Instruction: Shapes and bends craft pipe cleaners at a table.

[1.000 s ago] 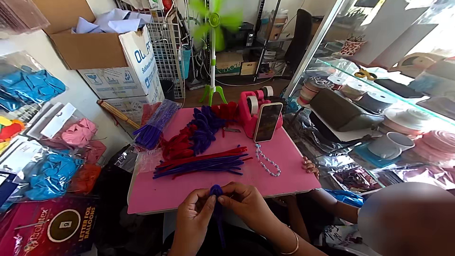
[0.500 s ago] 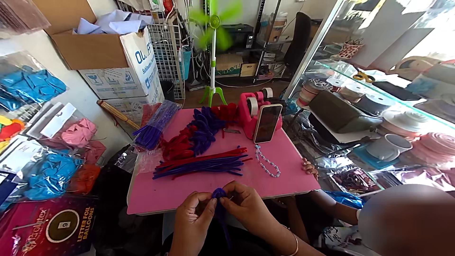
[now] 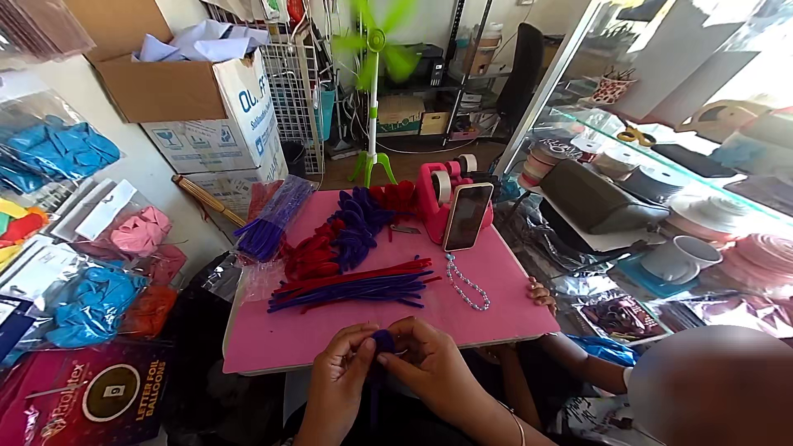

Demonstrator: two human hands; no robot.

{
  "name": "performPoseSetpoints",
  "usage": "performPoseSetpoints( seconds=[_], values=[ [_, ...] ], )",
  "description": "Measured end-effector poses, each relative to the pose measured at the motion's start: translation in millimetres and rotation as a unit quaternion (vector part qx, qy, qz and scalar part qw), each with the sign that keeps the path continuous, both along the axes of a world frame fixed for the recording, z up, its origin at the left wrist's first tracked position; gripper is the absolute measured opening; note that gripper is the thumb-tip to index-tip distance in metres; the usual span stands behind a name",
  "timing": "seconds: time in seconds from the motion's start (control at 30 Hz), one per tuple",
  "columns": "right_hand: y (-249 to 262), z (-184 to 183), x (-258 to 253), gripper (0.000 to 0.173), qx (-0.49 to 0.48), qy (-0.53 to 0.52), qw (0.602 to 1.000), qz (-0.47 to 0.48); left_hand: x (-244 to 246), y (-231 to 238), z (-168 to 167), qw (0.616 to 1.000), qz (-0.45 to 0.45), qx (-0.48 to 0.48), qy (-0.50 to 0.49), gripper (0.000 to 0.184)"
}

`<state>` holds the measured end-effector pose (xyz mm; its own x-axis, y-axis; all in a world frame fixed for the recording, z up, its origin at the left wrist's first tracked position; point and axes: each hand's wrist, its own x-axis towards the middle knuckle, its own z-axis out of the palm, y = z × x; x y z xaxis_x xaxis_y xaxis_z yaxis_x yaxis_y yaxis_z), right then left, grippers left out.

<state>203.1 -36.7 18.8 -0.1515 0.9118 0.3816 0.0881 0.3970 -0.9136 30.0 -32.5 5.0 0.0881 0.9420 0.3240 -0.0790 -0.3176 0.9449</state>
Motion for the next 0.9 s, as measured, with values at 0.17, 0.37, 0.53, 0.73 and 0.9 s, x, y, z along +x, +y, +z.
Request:
performPoseSetpoints(
  seconds=[0.17,0.37,0.53,0.73,0.9],
  values=[
    [8.0,4.5,19.3,0.022,0.127,-0.112,0.986,-0.004,-4.4,-4.3,9.1,0.992,-0.068,-0.102,-0.009,0.014],
    [12.6,5.1,31.2,0.012,0.170,-0.149,0.973,0.053,-8.6,-6.8,11.6,0.983,-0.121,-0.120,0.065,0.018],
    [11.8,9.8,38.7,0.014,0.162,-0.194,0.964,0.081,-12.5,-7.5,17.7,0.972,-0.154,-0.127,0.123,0.015],
    [11.3,11.5,41.6,0.014,0.168,-0.207,0.958,0.108,-15.6,-6.9,18.2,0.959,-0.212,-0.157,0.103,0.013],
    [11.2,10.2,40.3,0.014,0.160,-0.205,0.957,0.131,-16.6,-7.6,17.7,0.956,-0.211,-0.186,0.084,0.009]
  ],
)
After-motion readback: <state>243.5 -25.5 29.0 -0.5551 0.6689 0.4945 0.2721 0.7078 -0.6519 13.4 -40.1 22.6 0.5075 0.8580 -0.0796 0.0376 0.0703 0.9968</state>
